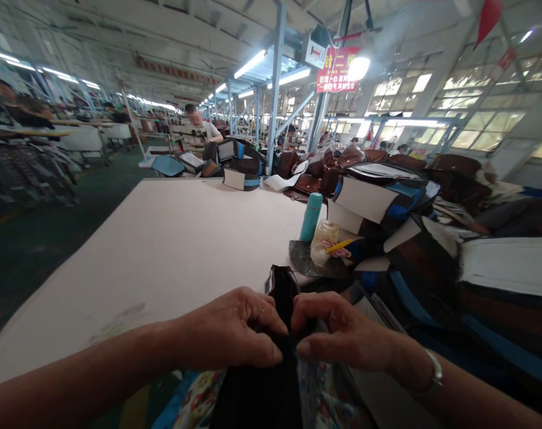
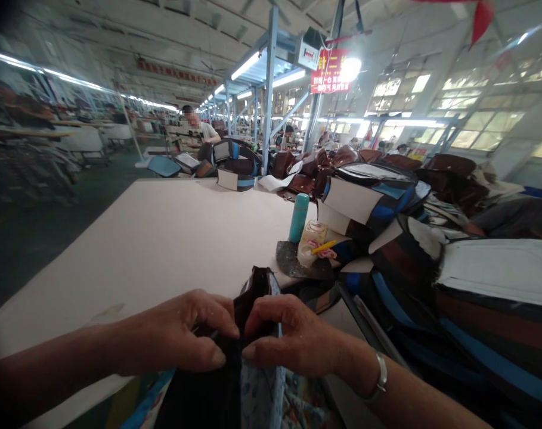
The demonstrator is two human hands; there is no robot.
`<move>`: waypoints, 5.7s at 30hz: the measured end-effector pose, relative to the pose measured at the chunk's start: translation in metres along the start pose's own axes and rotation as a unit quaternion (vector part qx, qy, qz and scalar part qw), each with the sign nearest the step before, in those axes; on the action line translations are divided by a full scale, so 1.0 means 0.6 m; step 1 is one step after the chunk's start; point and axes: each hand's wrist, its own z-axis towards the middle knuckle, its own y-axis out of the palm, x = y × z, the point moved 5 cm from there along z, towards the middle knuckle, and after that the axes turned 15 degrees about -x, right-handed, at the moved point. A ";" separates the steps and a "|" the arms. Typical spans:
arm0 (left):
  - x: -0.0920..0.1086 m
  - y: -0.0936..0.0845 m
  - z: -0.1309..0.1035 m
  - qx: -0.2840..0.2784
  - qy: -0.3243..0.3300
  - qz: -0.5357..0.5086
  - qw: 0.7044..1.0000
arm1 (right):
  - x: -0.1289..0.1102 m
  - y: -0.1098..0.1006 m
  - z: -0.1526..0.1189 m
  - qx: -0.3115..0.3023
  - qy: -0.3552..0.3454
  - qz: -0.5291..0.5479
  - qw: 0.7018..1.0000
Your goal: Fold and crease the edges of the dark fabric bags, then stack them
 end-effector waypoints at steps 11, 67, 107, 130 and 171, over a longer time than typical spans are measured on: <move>0.002 0.009 0.016 0.026 0.003 -0.003 1.000 | 0.002 0.000 -0.003 -0.003 -0.021 0.040 0.999; -0.007 0.023 0.040 0.006 -0.004 -0.115 0.993 | 0.010 0.003 -0.003 0.012 -0.024 0.132 0.991; 0.001 0.023 0.045 0.095 -0.012 0.081 0.992 | -0.002 -0.002 -0.012 0.121 0.043 -0.178 0.976; 0.000 0.017 0.047 0.096 -0.002 0.142 0.985 | 0.008 0.029 -0.029 0.066 -0.042 -0.458 0.886; 0.009 0.035 0.040 0.050 0.017 0.232 0.971 | -0.003 0.017 -0.026 0.018 -0.089 -0.320 0.943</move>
